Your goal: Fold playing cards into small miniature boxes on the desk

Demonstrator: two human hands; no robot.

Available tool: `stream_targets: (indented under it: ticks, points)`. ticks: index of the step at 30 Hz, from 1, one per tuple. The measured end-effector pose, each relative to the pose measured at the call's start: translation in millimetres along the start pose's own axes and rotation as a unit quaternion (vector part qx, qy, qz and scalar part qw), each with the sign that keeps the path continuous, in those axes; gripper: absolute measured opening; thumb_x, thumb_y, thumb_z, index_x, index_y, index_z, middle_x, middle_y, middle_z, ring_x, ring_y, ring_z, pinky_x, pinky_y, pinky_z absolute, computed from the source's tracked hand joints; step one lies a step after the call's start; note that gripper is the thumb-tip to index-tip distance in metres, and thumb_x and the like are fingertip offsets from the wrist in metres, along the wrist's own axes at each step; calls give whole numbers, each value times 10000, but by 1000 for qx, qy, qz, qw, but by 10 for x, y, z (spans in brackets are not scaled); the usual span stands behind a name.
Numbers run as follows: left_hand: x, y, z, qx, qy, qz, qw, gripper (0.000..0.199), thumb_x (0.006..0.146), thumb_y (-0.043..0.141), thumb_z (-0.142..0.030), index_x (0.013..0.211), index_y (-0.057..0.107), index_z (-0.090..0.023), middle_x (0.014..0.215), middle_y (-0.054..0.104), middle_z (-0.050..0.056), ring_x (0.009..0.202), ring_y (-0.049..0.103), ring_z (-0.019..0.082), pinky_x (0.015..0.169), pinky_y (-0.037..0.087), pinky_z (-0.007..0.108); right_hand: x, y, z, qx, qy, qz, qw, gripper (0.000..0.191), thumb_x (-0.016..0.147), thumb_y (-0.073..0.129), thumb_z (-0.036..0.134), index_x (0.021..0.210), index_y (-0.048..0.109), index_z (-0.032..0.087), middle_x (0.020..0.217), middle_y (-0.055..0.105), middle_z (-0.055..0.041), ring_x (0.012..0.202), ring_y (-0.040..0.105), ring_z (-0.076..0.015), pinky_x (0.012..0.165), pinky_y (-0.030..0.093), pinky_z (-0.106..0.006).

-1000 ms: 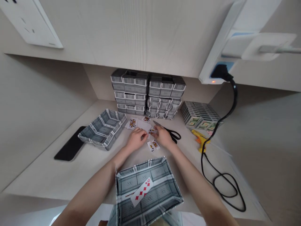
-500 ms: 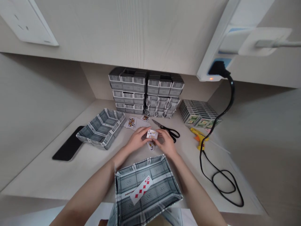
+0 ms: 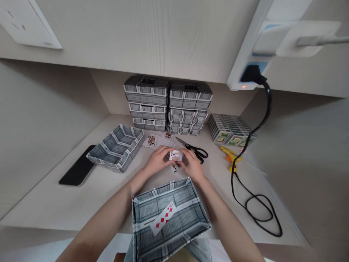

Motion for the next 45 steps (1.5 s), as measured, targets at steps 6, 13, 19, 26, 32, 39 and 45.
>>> stream_targets:
  ticks: [6, 13, 19, 26, 32, 39, 45]
  points:
    - [-7, 11, -11, 6, -8, -4, 1000, 411, 721, 609, -406, 1062, 518, -196, 1003, 585, 69, 965, 516, 206, 842, 420, 347, 6, -52, -1, 3, 14, -18, 1000, 393, 708, 598, 209, 1088, 504, 242, 1049, 579, -75, 1024, 507, -250, 878, 424, -414]
    - [-12, 5, -37, -9, -8, -10, 1000, 360, 735, 600, -391, 1033, 536, -199, 1016, 583, 77, 988, 516, 207, 860, 419, 361, -1, -99, 25, 6, 13, -30, 999, 324, 712, 577, 182, 1026, 527, 244, 1026, 591, -64, 1011, 523, -239, 881, 428, -393]
    - [-19, 12, -2, -29, -36, -18, 999, 292, 726, 618, -359, 951, 563, -182, 935, 625, 57, 912, 553, 194, 815, 438, 345, -25, -91, -74, 46, 34, -56, 997, 258, 712, 579, 189, 963, 538, 230, 955, 620, -53, 938, 570, -224, 849, 454, -389]
    - [-102, 159, 267, -224, -186, -38, 956, 300, 672, 654, -370, 863, 576, -153, 835, 674, 45, 742, 629, 156, 697, 493, 282, -53, 58, -320, 269, 103, -71, 955, 333, 688, 626, 244, 994, 497, 217, 882, 647, -42, 843, 633, -184, 774, 521, -348]
    - [-102, 206, 345, -324, -239, -35, 915, 329, 592, 716, -354, 787, 567, -136, 671, 660, 19, 609, 616, 139, 619, 485, 267, -28, 159, -339, 351, 139, -22, 926, 444, 623, 693, 281, 1043, 582, 192, 1028, 615, -91, 815, 632, -183, 721, 537, -314]
    - [-86, 285, 384, -401, -263, -18, 877, 340, 536, 750, -333, 736, 572, -123, 639, 651, 6, 568, 597, 120, 605, 476, 258, -79, 325, -440, 413, 231, 25, 881, 427, 582, 726, 315, 961, 625, 147, 735, 686, -45, 627, 652, -191, 656, 537, -340]
    - [-95, 339, 450, -415, -265, -10, 870, 318, 562, 738, -314, 772, 608, -114, 659, 656, 10, 587, 592, 115, 621, 465, 254, -87, 384, -511, 454, 269, 18, 849, 458, 510, 771, 280, 917, 608, 145, 716, 688, -33, 628, 660, -193, 663, 536, -336]
Point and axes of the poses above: each hand's wrist, its own x-axis towards the middle knuckle, its own y-axis out of the palm, z = x × y, the point moved 10 cm from there along x, towards the middle knuckle
